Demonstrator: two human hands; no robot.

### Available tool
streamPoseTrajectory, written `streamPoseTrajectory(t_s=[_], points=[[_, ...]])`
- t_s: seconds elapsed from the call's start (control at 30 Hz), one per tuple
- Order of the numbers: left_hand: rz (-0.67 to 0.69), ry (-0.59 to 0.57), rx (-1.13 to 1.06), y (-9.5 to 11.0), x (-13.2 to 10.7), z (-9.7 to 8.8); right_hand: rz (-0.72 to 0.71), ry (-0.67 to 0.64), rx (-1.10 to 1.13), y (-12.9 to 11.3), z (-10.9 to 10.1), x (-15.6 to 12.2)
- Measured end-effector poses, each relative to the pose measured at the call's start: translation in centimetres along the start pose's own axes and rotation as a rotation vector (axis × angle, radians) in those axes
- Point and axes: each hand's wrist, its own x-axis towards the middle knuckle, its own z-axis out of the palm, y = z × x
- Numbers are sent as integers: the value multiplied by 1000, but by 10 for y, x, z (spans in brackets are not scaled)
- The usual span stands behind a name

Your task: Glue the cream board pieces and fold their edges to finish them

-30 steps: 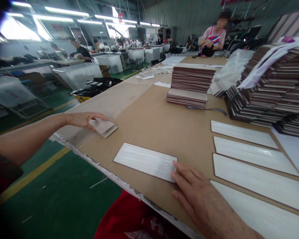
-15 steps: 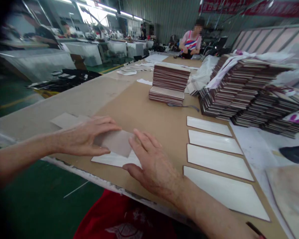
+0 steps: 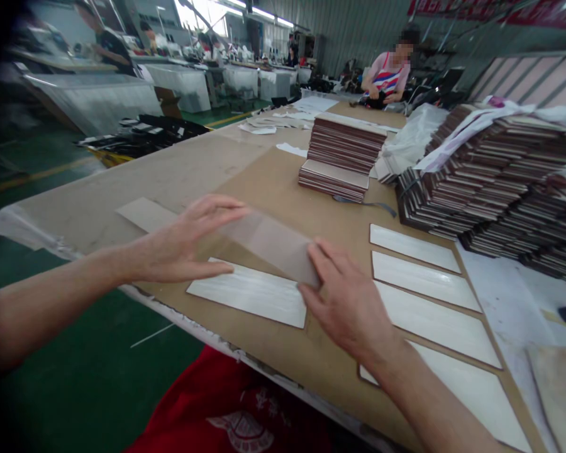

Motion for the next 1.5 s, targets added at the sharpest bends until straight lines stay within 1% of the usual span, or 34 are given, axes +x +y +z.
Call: streamPoseTrajectory(t_s=[0.03,0.07,0.13,0.2,0.23,0.33,0.43,0.53,0.63,0.73,0.93,1.13,1.33,1.5], points=[[-67,1,-12,-9,-12,-1,64,38,7,11,-5,-5],[-129,-30,-20,-17,-25,-1,124,44,24,21,-9,-11],[-215,-150,-24,-31,-52,6,200,-17,73,35,-13,-24],[-246,-248,-41,-37,-74,19,196,-120,124,39,-12,-36],[-248,-269,-56,-38,-83,25,173,-167,143,38,-10,-40],[-250,-248,-99,-36,-96,39,90,-250,177,28,-2,-43],[-252,-205,-134,-37,-98,44,40,-285,200,20,7,-38],[-240,-173,-164,-41,-100,47,4,-312,226,18,19,-33],[-253,-146,-177,-42,-101,50,-13,-340,240,15,31,-30],[-268,-128,-188,-40,-102,52,-16,-358,254,12,37,-26],[-267,-104,-201,-41,-104,55,-16,-374,250,11,40,-21],[-256,-97,-193,-41,-104,54,-30,-407,225,9,40,-19],[-226,-83,-191,-41,-104,54,-32,-398,233,8,43,-17],[-218,-82,-182,-41,-104,55,-36,-421,244,10,45,-16]])
